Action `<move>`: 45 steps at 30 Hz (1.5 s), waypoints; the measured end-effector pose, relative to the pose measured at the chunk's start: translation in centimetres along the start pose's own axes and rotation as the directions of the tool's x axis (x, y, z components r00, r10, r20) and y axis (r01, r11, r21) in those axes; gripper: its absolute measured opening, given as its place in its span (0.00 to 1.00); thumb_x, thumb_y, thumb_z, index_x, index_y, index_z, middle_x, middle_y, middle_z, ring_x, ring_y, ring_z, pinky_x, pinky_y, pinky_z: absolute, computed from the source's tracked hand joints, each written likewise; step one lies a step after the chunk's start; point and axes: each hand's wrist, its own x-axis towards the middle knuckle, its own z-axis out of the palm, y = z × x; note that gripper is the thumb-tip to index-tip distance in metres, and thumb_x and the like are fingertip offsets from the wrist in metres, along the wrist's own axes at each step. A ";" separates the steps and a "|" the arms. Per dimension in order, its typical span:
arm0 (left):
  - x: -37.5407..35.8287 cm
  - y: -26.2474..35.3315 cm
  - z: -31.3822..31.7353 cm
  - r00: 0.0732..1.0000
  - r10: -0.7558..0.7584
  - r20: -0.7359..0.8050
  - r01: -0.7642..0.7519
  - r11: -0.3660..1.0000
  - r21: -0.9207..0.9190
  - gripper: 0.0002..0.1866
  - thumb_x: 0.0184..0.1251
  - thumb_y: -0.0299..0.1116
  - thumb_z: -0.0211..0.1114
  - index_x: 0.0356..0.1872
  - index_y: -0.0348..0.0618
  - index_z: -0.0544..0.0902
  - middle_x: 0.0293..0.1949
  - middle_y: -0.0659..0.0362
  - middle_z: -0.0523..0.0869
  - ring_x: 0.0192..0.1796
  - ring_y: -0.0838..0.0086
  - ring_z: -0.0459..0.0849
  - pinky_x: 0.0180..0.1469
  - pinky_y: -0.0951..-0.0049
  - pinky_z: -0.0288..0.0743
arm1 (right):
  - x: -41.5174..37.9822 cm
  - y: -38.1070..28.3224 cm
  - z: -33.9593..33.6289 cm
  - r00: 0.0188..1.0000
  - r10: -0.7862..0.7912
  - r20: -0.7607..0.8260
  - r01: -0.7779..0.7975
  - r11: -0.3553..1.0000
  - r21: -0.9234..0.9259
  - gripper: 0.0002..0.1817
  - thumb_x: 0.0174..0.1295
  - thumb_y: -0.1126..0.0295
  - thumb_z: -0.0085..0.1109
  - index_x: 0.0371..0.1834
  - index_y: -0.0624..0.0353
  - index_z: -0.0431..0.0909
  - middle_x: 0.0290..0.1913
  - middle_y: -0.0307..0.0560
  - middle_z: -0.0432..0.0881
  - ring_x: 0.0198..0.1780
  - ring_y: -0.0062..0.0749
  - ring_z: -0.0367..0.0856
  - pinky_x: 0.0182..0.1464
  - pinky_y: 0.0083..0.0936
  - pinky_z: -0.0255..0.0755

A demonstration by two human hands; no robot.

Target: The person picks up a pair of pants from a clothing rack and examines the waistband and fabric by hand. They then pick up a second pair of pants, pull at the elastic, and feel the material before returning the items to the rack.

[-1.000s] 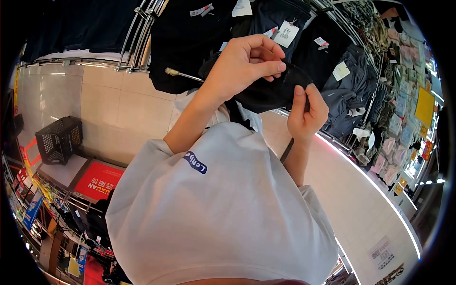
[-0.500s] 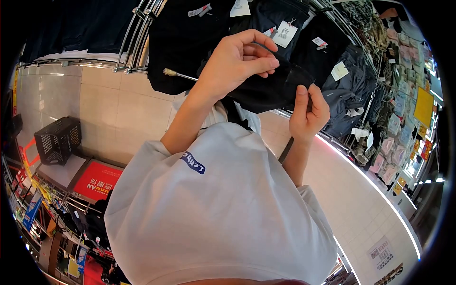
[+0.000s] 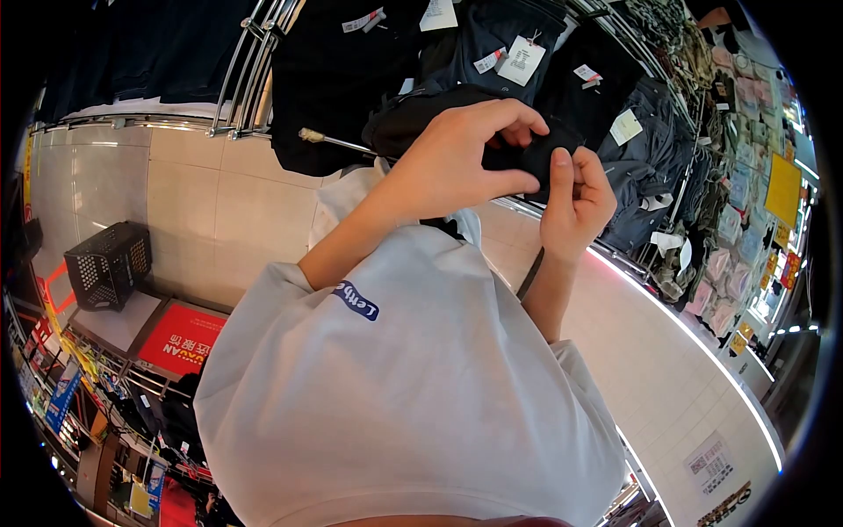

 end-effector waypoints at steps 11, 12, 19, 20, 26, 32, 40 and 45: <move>-0.3 -0.1 -0.5 0.985 -0.126 -0.117 0.121 0.992 -0.047 0.14 0.59 0.23 0.73 0.46 0.40 0.84 0.34 0.59 0.89 0.37 0.78 0.87 0.44 0.80 0.79 | -0.4 0.1 0.1 0.999 0.025 -0.041 -0.025 0.999 0.023 0.07 0.69 0.74 0.62 0.34 0.65 0.76 0.20 0.26 0.68 0.23 0.04 0.58 0.25 0.10 0.48; -0.3 -0.1 -0.6 0.984 -0.140 -0.109 0.135 0.989 -0.054 0.13 0.59 0.23 0.72 0.45 0.40 0.84 0.34 0.58 0.89 0.37 0.78 0.87 0.44 0.80 0.79 | -0.4 0.2 0.0 0.999 0.024 -0.044 -0.023 1.000 0.021 0.07 0.69 0.74 0.62 0.34 0.64 0.76 0.20 0.26 0.68 0.23 0.04 0.58 0.25 0.10 0.47; -0.5 -0.2 -1.0 0.985 -0.151 -0.080 0.146 0.988 -0.059 0.11 0.61 0.24 0.71 0.45 0.39 0.83 0.36 0.59 0.88 0.40 0.79 0.87 0.46 0.80 0.78 | -0.6 0.3 0.1 0.998 0.028 -0.050 -0.026 0.999 0.039 0.07 0.69 0.73 0.62 0.34 0.65 0.77 0.20 0.26 0.68 0.22 0.04 0.57 0.25 0.10 0.47; -0.6 -0.3 -1.1 0.985 -0.152 -0.081 0.148 0.987 -0.056 0.11 0.61 0.24 0.71 0.45 0.39 0.83 0.36 0.59 0.88 0.41 0.79 0.87 0.47 0.80 0.78 | -0.6 0.3 0.1 0.998 0.027 -0.051 -0.025 0.999 0.043 0.07 0.69 0.73 0.62 0.34 0.65 0.77 0.20 0.26 0.68 0.22 0.04 0.57 0.25 0.10 0.47; -0.7 -0.5 -1.6 0.986 -0.139 -0.093 0.137 0.990 -0.026 0.10 0.62 0.24 0.71 0.44 0.39 0.83 0.37 0.60 0.88 0.41 0.79 0.87 0.47 0.80 0.78 | -0.7 0.3 -0.1 0.998 0.014 -0.057 -0.012 0.999 0.043 0.07 0.69 0.72 0.62 0.35 0.65 0.77 0.20 0.25 0.68 0.22 0.04 0.57 0.25 0.10 0.46; -0.8 -0.1 -1.5 0.999 0.007 -0.033 -0.006 0.999 0.041 0.19 0.56 0.28 0.75 0.50 0.40 0.83 0.40 0.59 0.88 0.44 0.75 0.86 0.49 0.76 0.78 | -0.7 0.3 -0.2 0.997 0.029 -0.074 -0.027 0.999 0.040 0.07 0.69 0.72 0.63 0.35 0.65 0.78 0.21 0.25 0.70 0.23 0.03 0.59 0.25 0.09 0.47; -0.8 -0.1 0.8 0.996 0.023 -0.084 -0.012 0.992 0.124 0.20 0.52 0.25 0.76 0.49 0.44 0.84 0.36 0.59 0.88 0.38 0.74 0.86 0.45 0.76 0.78 | -0.8 -0.2 0.3 0.996 0.052 -0.079 -0.045 0.995 0.084 0.07 0.69 0.73 0.63 0.36 0.66 0.78 0.21 0.26 0.73 0.24 0.03 0.60 0.25 0.09 0.49; -0.7 0.1 0.3 0.993 -0.048 -0.112 0.054 0.997 0.049 0.15 0.56 0.22 0.73 0.46 0.42 0.84 0.33 0.59 0.89 0.36 0.76 0.86 0.43 0.78 0.78 | -0.8 -0.1 0.0 0.995 0.054 -0.081 -0.049 0.997 0.063 0.06 0.69 0.74 0.63 0.36 0.66 0.78 0.21 0.26 0.72 0.23 0.03 0.60 0.25 0.09 0.48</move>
